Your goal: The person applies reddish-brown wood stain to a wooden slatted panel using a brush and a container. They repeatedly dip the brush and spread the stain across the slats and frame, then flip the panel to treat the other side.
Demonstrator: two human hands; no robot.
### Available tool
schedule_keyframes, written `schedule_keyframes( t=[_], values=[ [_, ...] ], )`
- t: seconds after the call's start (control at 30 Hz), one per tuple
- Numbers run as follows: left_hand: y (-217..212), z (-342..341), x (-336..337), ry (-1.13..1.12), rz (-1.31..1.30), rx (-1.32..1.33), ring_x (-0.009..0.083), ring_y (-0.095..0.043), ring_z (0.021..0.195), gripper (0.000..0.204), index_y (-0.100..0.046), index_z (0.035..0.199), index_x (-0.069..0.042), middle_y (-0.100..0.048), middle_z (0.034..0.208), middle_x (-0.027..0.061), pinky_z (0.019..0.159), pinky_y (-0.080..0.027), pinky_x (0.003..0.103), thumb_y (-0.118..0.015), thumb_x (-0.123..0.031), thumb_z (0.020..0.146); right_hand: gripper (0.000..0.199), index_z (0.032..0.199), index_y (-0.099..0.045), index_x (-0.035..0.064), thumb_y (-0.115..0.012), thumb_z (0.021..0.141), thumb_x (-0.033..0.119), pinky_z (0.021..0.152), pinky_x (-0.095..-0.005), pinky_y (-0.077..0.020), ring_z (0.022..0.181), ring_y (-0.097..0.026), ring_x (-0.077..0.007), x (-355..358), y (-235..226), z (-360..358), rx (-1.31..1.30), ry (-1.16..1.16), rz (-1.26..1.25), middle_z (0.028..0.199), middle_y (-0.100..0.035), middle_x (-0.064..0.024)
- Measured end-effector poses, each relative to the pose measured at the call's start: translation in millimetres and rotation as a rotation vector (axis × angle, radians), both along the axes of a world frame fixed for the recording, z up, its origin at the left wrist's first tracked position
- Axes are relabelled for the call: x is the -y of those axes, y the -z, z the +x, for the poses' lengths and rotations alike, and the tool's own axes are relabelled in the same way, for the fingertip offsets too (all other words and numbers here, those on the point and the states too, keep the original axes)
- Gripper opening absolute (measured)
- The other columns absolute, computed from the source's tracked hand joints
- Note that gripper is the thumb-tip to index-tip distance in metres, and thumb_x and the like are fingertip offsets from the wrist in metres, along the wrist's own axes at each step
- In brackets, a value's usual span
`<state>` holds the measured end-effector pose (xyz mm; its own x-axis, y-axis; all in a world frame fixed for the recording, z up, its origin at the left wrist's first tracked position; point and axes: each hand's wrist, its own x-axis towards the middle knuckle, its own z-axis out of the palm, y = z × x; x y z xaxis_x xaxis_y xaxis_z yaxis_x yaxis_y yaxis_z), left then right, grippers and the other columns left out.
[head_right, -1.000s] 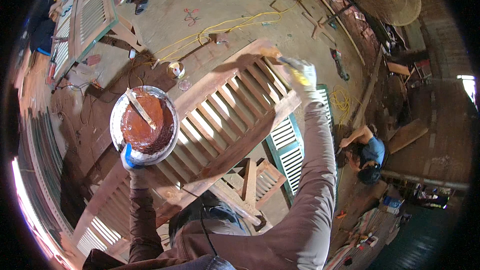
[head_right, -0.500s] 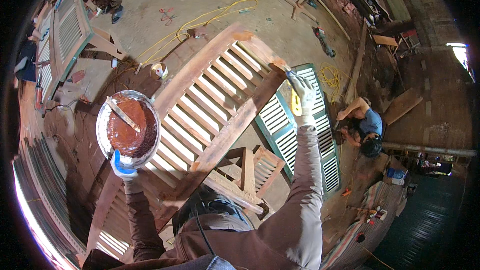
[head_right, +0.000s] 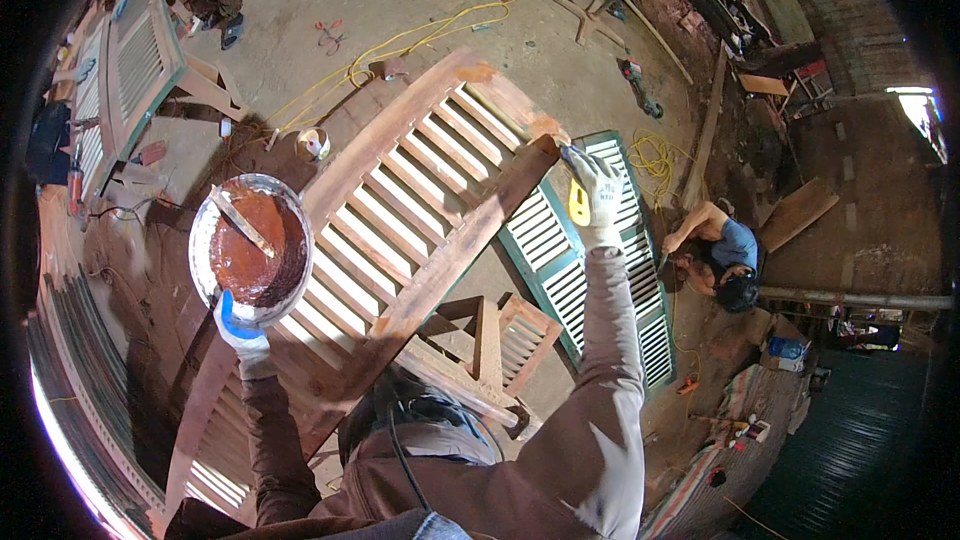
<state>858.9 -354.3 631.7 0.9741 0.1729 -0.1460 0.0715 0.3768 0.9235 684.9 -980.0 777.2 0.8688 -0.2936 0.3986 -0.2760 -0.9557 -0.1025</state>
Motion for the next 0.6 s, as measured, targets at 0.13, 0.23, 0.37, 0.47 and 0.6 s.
schedule_keyframes(
  t=[0.13,0.23,0.37,0.47,0.6],
  values=[
    [-10,-4,5,0.011,-0.073,-0.03,0.0272,-0.053,0.126,0.036,-0.06,0.129,-0.005,-0.059,0.135,0.0111,0.11,-0.039,0.046,-0.056,-0.026,0.101,0.038,0.118,-0.071,0.0162,-0.064,0.081,0.015,0.086,-0.0363,-0.0507,0.099,-0.068,-0.0229,-5,16,-3,-0.033,-0.11,-0.052,0.113,-0.073,-0.0049],
    [-9,-5,2,0.028,-0.006,-0.008,0.0275,-0.051,0.129,0.039,-0.059,0.131,-0.005,-0.056,0.138,0.0116,0.112,-0.037,0.047,-0.05,-0.029,0.102,0.042,0.12,-0.07,0.016,-0.067,0.078,0.019,0.087,-0.0371,-0.0496,0.101,-0.067,-0.0227,6,9,-4,-0.058,-0.076,0.004,0.113,-0.072,-0.0061],
    [0,-7,-1,0.087,0.147,0.106,0.0273,-0.049,0.131,0.041,-0.058,0.133,-0.005,-0.054,0.141,0.0125,0.113,-0.036,0.047,-0.05,-0.031,0.102,0.033,0.11,-0.073,0.0143,-0.067,0.078,0.015,0.079,-0.0374,-0.0535,0.088,-0.069,-0.0258,18,6,17,0.063,-0.043,-0.065,0.102,-0.074,-0.0053],
    [-15,-4,18,0.085,0.058,0.007,0.0271,-0.049,0.132,0.039,-0.058,0.131,-0.005,-0.054,0.14,0.012,0.113,-0.036,0.047,-0.051,-0.03,0.102,0.038,0.118,-0.07,0.0189,-0.067,0.081,0.022,0.085,-0.0382,-0.0502,0.105,-0.065,-0.0193,22,42,-2,-0.135,-0.051,-0.208,0.118,-0.071,0.0009],
    [-30,-3,17,-0.033,0.115,0.034,0.0264,-0.054,0.126,0.034,-0.062,0.125,-0.004,-0.059,0.134,0.011,0.111,-0.038,0.045,-0.057,-0.025,0.099,0.035,0.114,-0.073,0.0173,-0.067,0.08,0.012,0.079,-0.0371,-0.0554,0.086,-0.071,-0.0241,19,12,8,-0.006,-0.215,0.084,0.105,-0.075,-0.0063]
  ],
)
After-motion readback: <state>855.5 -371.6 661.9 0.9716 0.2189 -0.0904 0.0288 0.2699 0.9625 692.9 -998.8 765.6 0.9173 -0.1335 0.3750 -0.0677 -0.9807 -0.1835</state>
